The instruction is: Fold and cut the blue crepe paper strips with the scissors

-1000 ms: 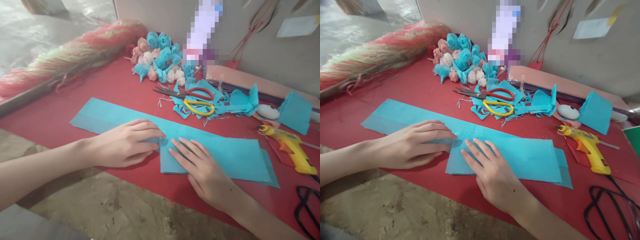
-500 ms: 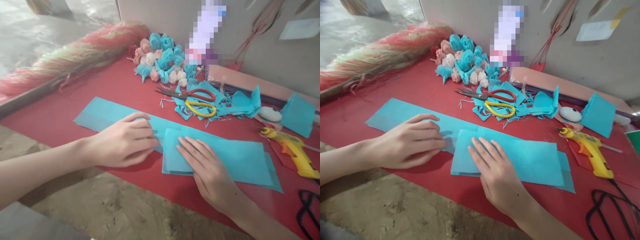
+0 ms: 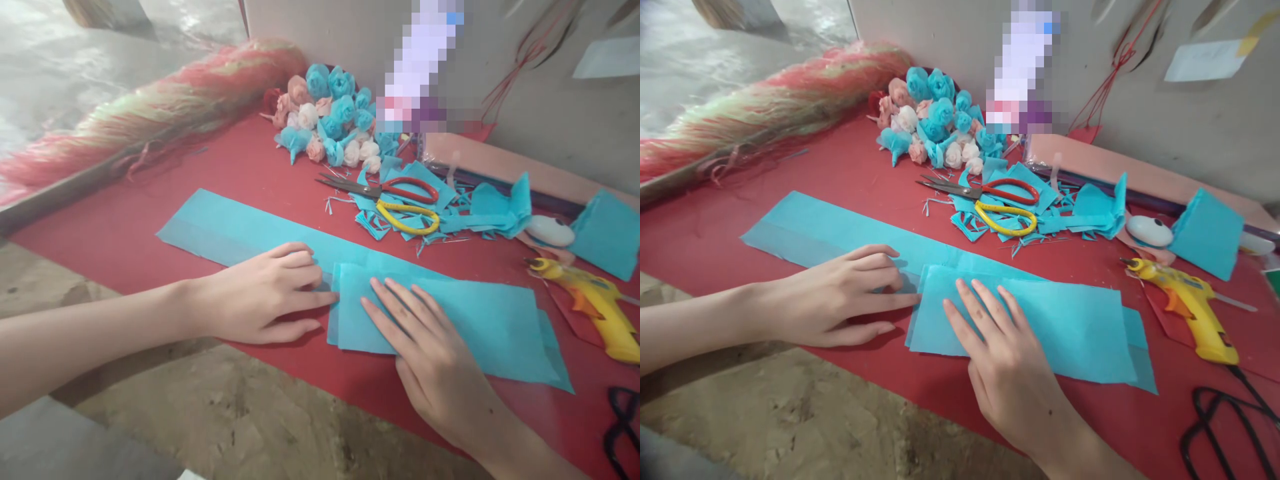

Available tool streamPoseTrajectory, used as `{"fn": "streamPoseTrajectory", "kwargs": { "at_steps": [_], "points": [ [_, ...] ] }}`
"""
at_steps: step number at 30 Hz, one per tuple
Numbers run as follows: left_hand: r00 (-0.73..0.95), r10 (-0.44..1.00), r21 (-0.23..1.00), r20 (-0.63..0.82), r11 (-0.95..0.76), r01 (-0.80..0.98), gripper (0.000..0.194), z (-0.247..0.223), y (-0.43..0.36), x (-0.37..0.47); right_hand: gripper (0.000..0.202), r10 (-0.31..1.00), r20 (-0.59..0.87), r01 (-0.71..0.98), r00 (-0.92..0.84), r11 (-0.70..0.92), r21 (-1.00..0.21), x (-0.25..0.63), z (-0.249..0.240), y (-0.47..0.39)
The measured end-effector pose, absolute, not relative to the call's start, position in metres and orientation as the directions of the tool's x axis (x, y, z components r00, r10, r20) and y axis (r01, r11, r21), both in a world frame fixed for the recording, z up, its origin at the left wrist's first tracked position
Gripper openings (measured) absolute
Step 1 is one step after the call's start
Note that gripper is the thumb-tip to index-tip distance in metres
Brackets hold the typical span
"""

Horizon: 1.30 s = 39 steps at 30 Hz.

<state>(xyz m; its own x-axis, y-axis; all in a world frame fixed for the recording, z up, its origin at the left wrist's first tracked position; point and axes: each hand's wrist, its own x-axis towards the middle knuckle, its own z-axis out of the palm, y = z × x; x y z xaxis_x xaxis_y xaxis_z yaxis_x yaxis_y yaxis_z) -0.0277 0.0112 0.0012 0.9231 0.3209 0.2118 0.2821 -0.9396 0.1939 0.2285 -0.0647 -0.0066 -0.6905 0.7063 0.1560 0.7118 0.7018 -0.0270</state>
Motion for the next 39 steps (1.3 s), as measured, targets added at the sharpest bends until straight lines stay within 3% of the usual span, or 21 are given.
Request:
{"fn": "streamPoseTrajectory", "kwargs": {
  "at_steps": [13,39],
  "points": [
    [0.903,0.271,0.170,0.334,-0.959,0.225,0.025,-0.0007,0.0139,-0.0275,0.061,0.734,0.087,0.730,-0.673,0.679,-0.081,0.2243,-0.0119,-0.0646],
    [0.892,0.279,0.166,0.357,-0.958,0.233,0.023,-0.0007,0.0137,-0.0265,0.060,0.706,0.052,0.701,-0.706,0.708,-0.089,0.2240,-0.0074,-0.0616]
  ]
}}
